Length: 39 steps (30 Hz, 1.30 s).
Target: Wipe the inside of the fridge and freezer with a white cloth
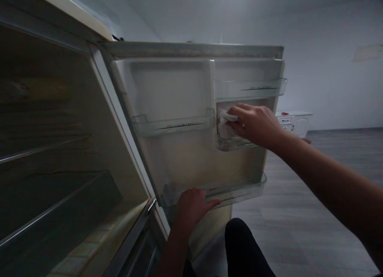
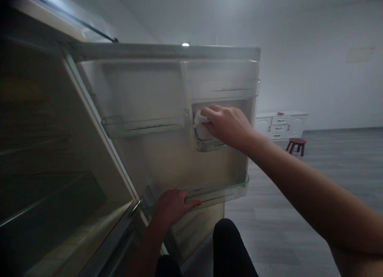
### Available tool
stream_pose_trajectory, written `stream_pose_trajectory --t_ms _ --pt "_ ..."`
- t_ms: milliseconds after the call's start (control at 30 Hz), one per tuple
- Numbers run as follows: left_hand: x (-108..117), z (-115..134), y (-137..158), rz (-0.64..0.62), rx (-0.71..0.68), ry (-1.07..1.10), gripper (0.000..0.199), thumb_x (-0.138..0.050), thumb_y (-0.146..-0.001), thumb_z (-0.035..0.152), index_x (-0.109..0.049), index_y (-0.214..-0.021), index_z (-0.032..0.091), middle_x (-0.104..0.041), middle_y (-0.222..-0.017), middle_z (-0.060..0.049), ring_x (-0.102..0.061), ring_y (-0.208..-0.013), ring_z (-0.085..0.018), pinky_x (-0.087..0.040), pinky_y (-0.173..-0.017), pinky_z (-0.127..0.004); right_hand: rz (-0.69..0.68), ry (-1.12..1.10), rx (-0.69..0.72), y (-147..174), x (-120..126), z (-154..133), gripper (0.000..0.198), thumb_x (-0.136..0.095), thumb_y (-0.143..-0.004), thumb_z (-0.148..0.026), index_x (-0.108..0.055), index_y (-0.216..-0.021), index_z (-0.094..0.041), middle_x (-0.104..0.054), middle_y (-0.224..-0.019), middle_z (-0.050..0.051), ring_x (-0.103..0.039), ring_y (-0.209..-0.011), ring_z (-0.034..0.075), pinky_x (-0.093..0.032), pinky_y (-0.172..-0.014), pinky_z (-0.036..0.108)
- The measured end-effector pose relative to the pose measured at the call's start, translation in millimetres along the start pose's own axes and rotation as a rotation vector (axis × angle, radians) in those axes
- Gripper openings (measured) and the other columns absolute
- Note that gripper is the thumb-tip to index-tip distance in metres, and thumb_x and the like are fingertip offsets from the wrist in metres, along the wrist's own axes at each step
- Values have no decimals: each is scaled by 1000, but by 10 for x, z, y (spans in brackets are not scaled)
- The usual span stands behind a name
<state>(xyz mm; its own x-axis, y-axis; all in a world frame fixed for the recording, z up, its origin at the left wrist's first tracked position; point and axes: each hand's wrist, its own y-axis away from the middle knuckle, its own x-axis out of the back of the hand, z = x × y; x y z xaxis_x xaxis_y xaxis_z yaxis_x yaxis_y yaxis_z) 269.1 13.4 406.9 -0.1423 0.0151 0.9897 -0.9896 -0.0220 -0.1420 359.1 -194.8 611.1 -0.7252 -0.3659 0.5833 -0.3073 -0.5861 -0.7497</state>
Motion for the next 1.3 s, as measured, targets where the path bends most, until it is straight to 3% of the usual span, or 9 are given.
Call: stream_pose_trajectory --t_ms 100,200,367,500,700,867,967,1133,1300 --pt "4 30 -17 21 9 0 68 -43 -86 79 -75 -88 19 -76 -88 -14 -73 -88 -31 -52 -75 -38 11 -13 14 37 64 -46 32 -50 -97 -38 -71 -91 -15 -66 -105 13 -60 -83 20 -35 -65 29" --pt "2 40 -28 31 13 0 66 -44 -86 78 -76 -89 19 -76 -87 -13 -73 -87 -32 -53 -74 -39 -50 -14 -166 28 90 47 32 -53 -95 -40 -70 -86 -16 -66 -88 12 -61 -75 21 -36 -63 30" --pt "-23 -2 -6 18 7 -6 68 -43 -85 80 -75 -86 20 -76 -87 -13 -73 -87 -31 -52 -73 -39 16 -433 -402 66 59 268 25 -62 -89 -42 -62 -92 -17 -65 -72 6 -63 -65 21 -44 -60 31" --pt "-36 -89 60 -9 -20 -4 72 -39 -82 85 -74 -84 21 -76 -86 -11 -73 -84 -31 -51 -72 -39 123 -518 -368 188 32 195 27 -59 -91 -41 -58 -107 -19 -68 -81 8 -66 -71 23 -48 -63 32" --pt "11 -169 145 -69 -28 20 72 -41 -79 87 -74 -83 23 -75 -80 -9 -71 -80 -29 -49 -71 -37 43 -369 -231 237 -37 123 17 -57 -77 -17 -59 -94 -19 -69 -81 6 -67 -73 22 -47 -65 31" --pt "-14 -127 98 -36 -34 26 73 -40 -80 87 -75 -84 23 -75 -81 -9 -72 -81 -29 -49 -71 -37 234 -560 -397 287 -28 165 17 -59 -81 -19 -57 -98 -20 -55 -55 -4 -58 -46 15 -39 -45 24" --pt "-49 -84 39 0 -26 15 72 -40 -82 85 -75 -85 22 -76 -84 -11 -72 -82 -30 -50 -70 -38 396 -890 -455 340 6 110 18 -56 -85 -18 -55 -102 -22 -58 -62 -4 -60 -48 13 -42 -43 22" --pt "-55 -24 -24 34 -13 15 69 -41 -85 81 -74 -86 21 -75 -85 -11 -72 -85 -30 -50 -71 -37 695 -886 -323 386 11 -16 7 -62 -87 -20 -56 -92 -21 -61 -90 0 -59 -69 11 -46 -58 24" --pt "-34 -41 9 6 3 20 72 -40 -82 85 -73 -84 21 -74 -84 -11 -71 -83 -29 -48 -70 -36 552 -618 -105 291 -133 99 10 -54 -94 -26 -54 -103 -22 -58 -98 4 -58 -88 19 -48 -78 34"
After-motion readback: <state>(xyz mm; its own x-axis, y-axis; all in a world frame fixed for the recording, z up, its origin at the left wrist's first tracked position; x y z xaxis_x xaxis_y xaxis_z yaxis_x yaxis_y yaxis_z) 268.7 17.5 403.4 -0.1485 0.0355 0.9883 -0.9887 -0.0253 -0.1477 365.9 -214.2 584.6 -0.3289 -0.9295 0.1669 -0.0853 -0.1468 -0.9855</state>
